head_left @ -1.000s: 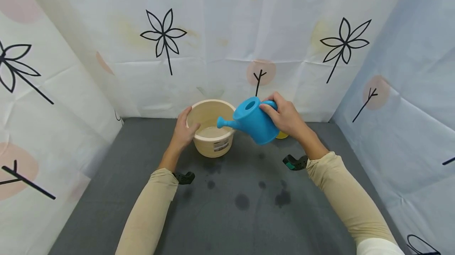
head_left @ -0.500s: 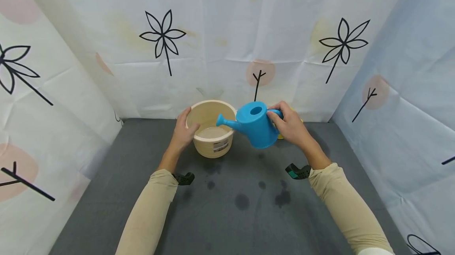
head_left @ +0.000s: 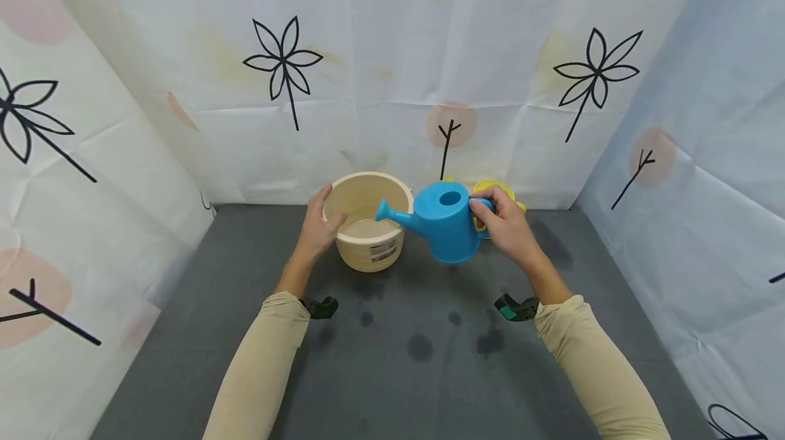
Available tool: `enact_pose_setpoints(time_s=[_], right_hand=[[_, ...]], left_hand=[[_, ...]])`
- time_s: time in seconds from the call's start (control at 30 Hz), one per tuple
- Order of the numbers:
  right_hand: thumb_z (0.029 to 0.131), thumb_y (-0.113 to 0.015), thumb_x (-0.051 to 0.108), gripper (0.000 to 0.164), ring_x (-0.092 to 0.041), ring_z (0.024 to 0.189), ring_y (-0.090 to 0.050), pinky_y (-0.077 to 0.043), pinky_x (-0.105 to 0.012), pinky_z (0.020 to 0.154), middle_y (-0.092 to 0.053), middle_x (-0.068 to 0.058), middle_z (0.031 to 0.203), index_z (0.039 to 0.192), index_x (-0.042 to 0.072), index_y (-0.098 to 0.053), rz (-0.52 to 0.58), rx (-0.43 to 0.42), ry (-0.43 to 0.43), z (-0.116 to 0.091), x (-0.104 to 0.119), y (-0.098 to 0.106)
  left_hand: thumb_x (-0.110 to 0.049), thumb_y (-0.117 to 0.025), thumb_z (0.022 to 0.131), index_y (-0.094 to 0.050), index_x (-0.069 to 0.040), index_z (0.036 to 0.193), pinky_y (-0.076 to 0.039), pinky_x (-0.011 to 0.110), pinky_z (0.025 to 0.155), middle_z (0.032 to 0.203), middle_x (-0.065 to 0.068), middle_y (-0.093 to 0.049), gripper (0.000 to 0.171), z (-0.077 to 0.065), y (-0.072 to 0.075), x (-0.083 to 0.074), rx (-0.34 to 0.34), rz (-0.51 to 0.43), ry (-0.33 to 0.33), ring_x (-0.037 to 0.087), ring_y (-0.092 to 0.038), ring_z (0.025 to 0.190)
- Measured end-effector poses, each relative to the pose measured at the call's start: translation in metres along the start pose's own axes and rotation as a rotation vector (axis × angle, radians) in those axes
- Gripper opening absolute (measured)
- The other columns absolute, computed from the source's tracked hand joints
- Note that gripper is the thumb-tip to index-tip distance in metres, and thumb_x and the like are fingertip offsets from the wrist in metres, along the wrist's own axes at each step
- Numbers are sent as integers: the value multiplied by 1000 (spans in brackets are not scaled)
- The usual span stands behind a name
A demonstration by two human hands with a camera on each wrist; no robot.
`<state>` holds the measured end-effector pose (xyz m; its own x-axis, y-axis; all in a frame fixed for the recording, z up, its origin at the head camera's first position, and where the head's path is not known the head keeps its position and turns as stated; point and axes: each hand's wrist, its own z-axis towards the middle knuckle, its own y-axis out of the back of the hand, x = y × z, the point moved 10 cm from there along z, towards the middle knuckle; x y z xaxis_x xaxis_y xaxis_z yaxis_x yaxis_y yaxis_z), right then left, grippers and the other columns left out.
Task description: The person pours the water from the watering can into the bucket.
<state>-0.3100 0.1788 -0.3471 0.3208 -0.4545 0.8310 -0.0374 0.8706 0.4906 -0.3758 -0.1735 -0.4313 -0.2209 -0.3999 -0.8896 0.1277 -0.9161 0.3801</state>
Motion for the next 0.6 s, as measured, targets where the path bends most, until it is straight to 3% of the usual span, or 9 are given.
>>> enact_pose_setpoints(time_s=[0.1, 0.23, 0.6], right_hand=[[109, -47, 25, 37, -25, 92, -53, -49, -42, 86, -55, -19, 106, 130, -5, -50, 11, -37, -11, -3, -3, 2], [108, -48, 25, 37, -25, 96, -55, -51, -28, 86, -56, -18, 108, 131, -5, -50, 31, -75, -11, -8, -5, 2], [108, -47, 19, 34, -8, 85, -55, -49, -18, 79, -57, -4, 101, 130, -8, -50, 198, -202, -16, -26, -12, 19]], left_hand=[[-13, -65, 91, -31, -4, 160, -24, 50, 127, 165, 22, -27, 77, -1, -1, -1, 5, 1, 0, 38, -28, 153], [-14, -65, 91, -32, -5, 159, -23, 50, 127, 165, 21, -27, 77, -2, 0, 0, 2, 2, 9, 38, -27, 153], [-9, -65, 92, -31, -5, 160, -23, 51, 127, 166, 21, -26, 76, -1, -2, -2, 7, -20, 21, 38, -27, 154]])
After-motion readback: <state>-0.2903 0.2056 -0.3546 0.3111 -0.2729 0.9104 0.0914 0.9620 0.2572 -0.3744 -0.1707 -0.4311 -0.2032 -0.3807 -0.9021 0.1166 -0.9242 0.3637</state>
